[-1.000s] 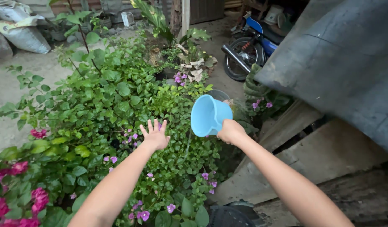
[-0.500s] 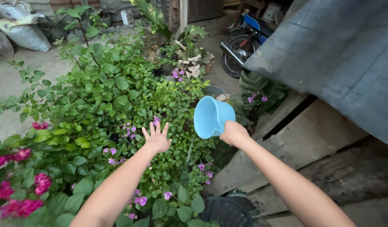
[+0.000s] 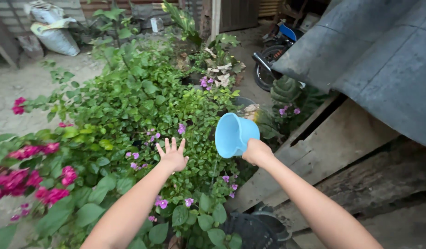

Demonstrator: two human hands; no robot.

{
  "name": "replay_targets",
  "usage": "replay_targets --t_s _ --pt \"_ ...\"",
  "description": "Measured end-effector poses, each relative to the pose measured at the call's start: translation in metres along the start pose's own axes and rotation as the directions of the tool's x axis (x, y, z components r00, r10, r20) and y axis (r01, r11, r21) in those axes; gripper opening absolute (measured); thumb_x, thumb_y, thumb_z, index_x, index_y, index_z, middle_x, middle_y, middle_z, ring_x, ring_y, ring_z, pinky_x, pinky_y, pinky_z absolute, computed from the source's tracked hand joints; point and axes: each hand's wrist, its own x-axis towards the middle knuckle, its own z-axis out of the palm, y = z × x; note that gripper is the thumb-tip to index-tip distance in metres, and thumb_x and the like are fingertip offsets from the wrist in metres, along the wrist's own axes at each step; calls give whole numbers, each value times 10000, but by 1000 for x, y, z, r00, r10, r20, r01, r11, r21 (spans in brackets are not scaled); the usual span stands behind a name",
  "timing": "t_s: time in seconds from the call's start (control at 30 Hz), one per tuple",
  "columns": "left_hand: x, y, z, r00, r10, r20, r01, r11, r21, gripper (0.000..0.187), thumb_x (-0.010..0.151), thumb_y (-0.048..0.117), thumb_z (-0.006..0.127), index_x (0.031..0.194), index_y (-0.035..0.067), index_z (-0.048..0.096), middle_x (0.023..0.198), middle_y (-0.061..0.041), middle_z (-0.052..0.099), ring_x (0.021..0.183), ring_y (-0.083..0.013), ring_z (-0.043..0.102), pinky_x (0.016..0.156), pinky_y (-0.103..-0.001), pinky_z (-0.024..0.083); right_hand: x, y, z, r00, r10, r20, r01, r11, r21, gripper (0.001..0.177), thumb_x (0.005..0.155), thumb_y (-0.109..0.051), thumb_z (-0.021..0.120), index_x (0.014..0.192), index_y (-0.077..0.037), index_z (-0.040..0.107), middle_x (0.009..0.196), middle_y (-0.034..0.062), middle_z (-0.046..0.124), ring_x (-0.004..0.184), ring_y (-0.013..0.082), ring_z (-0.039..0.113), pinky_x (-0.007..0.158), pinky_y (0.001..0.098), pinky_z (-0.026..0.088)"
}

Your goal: The person repeatedly scoops water from a black bucket using a blue plastic scoop and pours it onto various potted plants in an outdoor yard. The person refills the scoop multiple times and moves between different plant clusters to water them.

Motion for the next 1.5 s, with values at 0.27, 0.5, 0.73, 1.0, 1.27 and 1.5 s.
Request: replay_targets --t_s 0.27,0.5,0.73,1.0,1.27,1.5 --pt "-34 -33 -17 998 -61 -15 61 998 -1 779 1052 456 431 1678 225 30 1730 -190 14 1567 -446 -113 1137 -736 -195 -57 -66 -33 996 -87 -36 86 996 -24 348 783 -328 627 872 -5 722 640 129 721 832 335 770 796 465 603" --pt "-23 -75 -16 994 -84 -64 83 996 -23 785 1048 467 453 1679 231 51 1728 -196 36 1572 -444 -86 1150 -737 -167 1 -88 8 988 -145 -50 145 989 -5 386 799 -276 623 969 60 707 900 259 758 983 416 744 862 532 587" --pt "-26 -119 -14 987 -136 -84 133 990 -44 817 1030 487 473 1678 250 36 1727 -184 53 1572 -436 -88 1139 -748 -170 -46 -153 -27 984 -175 -34 173 983 -54 518 828 -347 608 1134 63 690 1128 279 729 1121 422 702 918 547 572" --pt "-37 -171 -4 982 -174 -75 169 984 -62 811 1029 501 447 1677 257 25 1727 -188 24 1565 -440 -119 1124 -753 -188 -58 -198 -13 977 -212 -13 211 976 -46 493 857 -273 590 1194 80 656 1167 290 703 1149 439 682 940 565 565" --pt "-62 -191 -4 972 -226 -67 220 971 -89 796 1028 452 454 1677 250 41 1729 -182 32 1570 -436 -110 1135 -745 -195 -69 -223 -1 960 -279 -3 278 958 -64 439 841 -244 598 1144 69 649 1112 283 708 1100 452 697 884 575 578" --pt "-93 -203 -7 967 -251 -50 245 964 -104 766 1044 450 416 1680 238 46 1732 -180 29 1573 -436 -106 1142 -740 -188 -85 -241 -2 962 -273 10 273 962 -20 404 854 -211 588 1134 72 659 1082 279 720 1053 434 719 879 549 580"
